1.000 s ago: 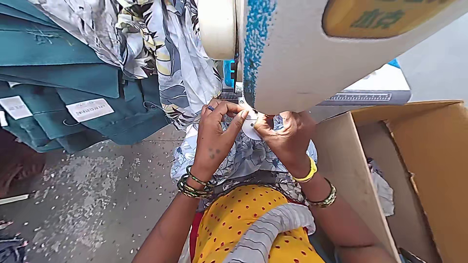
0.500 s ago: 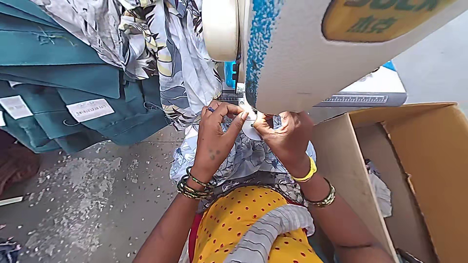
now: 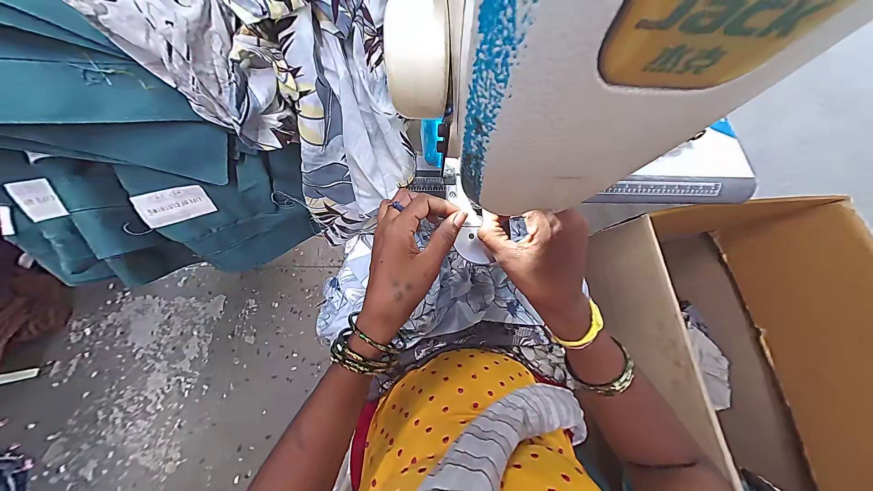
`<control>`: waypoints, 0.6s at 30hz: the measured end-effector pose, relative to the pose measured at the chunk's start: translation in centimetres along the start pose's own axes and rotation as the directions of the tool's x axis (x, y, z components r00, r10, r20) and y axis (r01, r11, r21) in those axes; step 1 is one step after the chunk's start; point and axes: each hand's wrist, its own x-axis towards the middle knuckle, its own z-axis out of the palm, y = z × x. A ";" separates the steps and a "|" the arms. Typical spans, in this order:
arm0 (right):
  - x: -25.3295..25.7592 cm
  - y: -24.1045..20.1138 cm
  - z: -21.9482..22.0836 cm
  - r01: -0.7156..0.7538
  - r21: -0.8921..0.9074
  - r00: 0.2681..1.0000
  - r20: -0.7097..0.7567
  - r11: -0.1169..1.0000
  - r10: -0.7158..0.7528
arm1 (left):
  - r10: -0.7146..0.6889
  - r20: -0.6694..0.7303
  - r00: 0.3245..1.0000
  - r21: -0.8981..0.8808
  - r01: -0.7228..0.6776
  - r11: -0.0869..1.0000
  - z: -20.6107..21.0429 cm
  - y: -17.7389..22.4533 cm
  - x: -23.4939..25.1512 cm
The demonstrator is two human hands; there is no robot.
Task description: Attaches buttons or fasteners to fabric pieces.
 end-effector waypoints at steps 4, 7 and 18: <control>-0.8 0.6 0.0 0.087 0.040 0.995 -0.056 0.995 -0.085 | -0.062 0.064 0.996 -0.064 0.066 0.996 -0.2 0.4 0.1; -1.4 1.1 0.1 0.165 0.067 0.985 -0.058 0.984 -0.161 | -0.108 0.089 0.990 -0.140 0.120 0.983 0.0 0.6 0.1; -1.4 1.5 0.5 0.170 0.118 0.981 -0.110 0.978 -0.157 | -0.014 0.025 1.000 -0.068 0.016 0.998 0.5 0.3 0.5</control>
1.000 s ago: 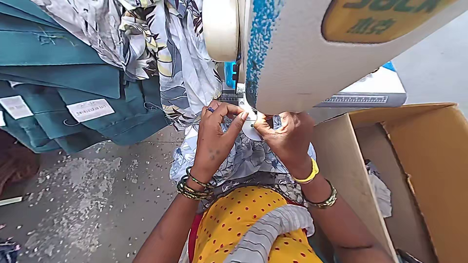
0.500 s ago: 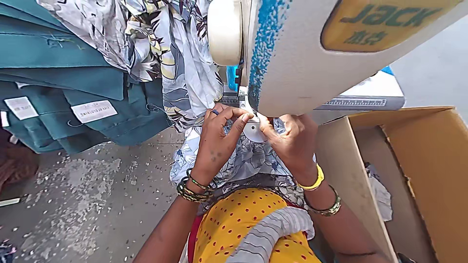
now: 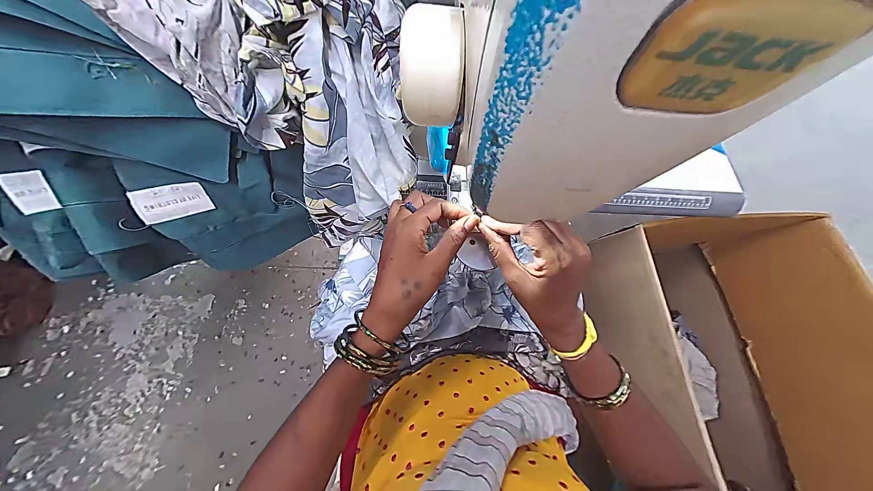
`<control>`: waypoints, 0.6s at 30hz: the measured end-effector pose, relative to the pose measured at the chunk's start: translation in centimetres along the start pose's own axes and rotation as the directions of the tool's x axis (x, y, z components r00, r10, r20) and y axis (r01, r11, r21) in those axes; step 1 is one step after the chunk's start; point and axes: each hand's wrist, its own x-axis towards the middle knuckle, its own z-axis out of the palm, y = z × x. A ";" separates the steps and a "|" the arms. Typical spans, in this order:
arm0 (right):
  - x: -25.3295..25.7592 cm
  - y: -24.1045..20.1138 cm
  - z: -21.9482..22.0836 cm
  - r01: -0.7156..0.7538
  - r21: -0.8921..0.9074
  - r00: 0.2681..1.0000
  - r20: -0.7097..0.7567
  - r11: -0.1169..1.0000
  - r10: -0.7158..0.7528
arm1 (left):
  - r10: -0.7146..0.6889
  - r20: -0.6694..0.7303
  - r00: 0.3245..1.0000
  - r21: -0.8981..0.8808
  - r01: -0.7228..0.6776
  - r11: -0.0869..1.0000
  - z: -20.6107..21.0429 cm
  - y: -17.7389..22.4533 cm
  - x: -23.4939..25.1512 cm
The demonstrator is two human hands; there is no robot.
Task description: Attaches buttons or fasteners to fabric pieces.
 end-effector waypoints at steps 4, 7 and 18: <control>0.0 0.0 0.9 -0.054 -0.054 0.994 -0.096 0.997 0.049 | -0.005 -0.010 1.000 0.034 0.006 0.999 0.1 -0.5 -0.1; 0.2 -0.2 1.4 -0.080 -0.077 0.991 -0.117 0.994 0.071 | 0.006 -0.005 1.000 0.039 -0.006 0.999 0.2 -0.8 -0.2; 0.3 -0.1 1.6 -0.054 -0.090 0.992 -0.117 0.994 0.043 | -0.019 -0.003 1.000 0.031 0.019 0.999 0.2 -0.8 -0.3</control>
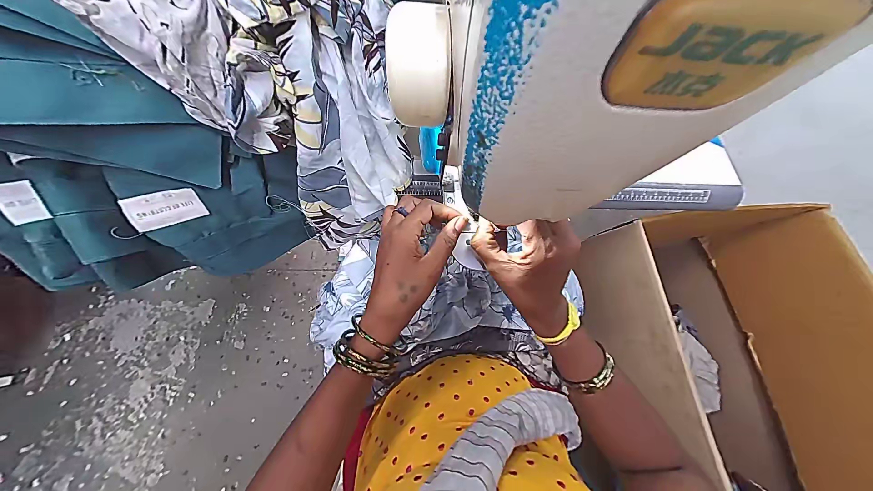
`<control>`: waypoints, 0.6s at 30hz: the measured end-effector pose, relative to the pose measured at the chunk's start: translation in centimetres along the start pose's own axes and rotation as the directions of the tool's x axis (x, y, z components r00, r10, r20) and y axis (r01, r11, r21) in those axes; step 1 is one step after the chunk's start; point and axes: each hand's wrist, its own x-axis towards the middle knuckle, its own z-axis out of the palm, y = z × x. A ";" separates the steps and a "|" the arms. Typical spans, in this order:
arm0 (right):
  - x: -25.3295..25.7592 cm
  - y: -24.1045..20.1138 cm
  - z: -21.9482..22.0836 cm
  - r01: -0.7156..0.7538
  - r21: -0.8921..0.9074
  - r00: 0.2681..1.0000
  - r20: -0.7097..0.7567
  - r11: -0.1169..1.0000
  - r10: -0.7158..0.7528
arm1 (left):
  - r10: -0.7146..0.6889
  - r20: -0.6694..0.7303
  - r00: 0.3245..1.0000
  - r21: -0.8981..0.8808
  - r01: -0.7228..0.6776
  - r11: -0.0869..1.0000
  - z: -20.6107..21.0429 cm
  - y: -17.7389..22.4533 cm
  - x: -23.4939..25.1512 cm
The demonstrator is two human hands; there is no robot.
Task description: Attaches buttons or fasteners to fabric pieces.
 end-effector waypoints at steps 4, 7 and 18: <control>0.0 0.0 0.0 0.006 -0.032 1.000 0.009 0.999 -0.005 | -0.006 0.001 1.000 0.006 0.006 1.000 -0.1 0.1 0.0; 0.0 0.0 0.0 0.007 -0.041 1.000 0.005 0.999 -0.007 | -0.009 -0.002 1.000 0.016 0.009 1.000 0.0 0.2 0.0; -0.9 0.7 -0.7 0.067 0.160 0.995 0.059 0.985 -0.077 | -0.117 0.071 0.991 -0.173 0.128 0.977 -0.3 0.6 -0.2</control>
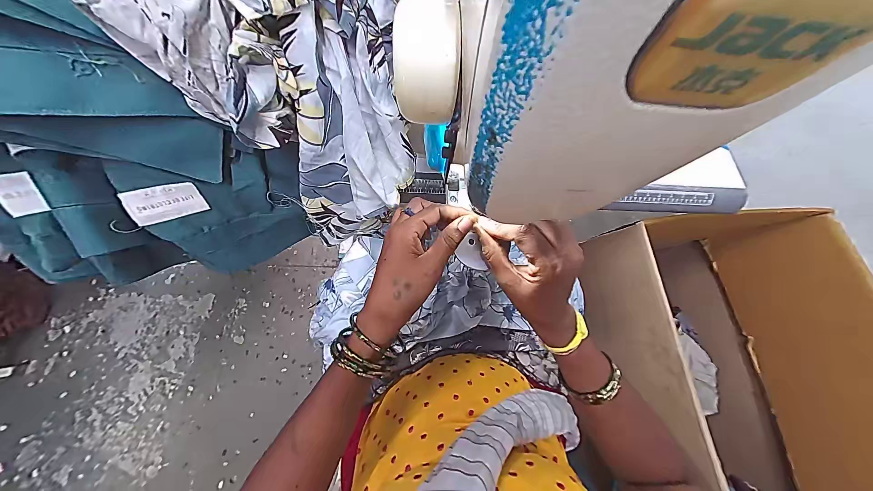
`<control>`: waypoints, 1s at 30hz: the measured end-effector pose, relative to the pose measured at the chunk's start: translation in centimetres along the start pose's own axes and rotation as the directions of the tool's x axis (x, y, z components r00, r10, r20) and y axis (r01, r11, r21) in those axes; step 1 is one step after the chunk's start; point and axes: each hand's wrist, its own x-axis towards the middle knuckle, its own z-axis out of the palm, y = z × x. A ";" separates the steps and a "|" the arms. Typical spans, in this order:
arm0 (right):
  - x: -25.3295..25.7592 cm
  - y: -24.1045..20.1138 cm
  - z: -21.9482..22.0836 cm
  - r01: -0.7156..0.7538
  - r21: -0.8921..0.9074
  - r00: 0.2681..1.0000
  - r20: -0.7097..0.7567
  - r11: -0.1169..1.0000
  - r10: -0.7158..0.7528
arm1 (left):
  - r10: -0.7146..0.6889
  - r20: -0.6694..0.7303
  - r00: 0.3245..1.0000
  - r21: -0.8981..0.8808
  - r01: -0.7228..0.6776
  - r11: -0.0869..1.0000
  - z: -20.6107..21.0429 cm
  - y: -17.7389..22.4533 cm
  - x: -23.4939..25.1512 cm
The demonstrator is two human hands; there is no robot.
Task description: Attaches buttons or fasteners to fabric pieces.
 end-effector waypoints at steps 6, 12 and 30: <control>-0.1 -0.1 -0.5 -0.034 0.016 0.999 0.036 0.999 0.034 | 0.101 -0.067 0.993 0.096 -0.095 0.991 0.1 0.0 0.1; 0.2 -0.2 -0.3 -0.021 0.006 0.999 0.034 1.000 0.020 | 0.137 -0.072 0.988 0.150 -0.125 0.981 0.1 -0.1 0.0; 1.1 -0.8 0.7 -0.126 -0.197 0.992 -0.040 0.972 0.121 | 0.111 -0.058 0.992 0.142 -0.102 0.985 0.2 -0.7 0.1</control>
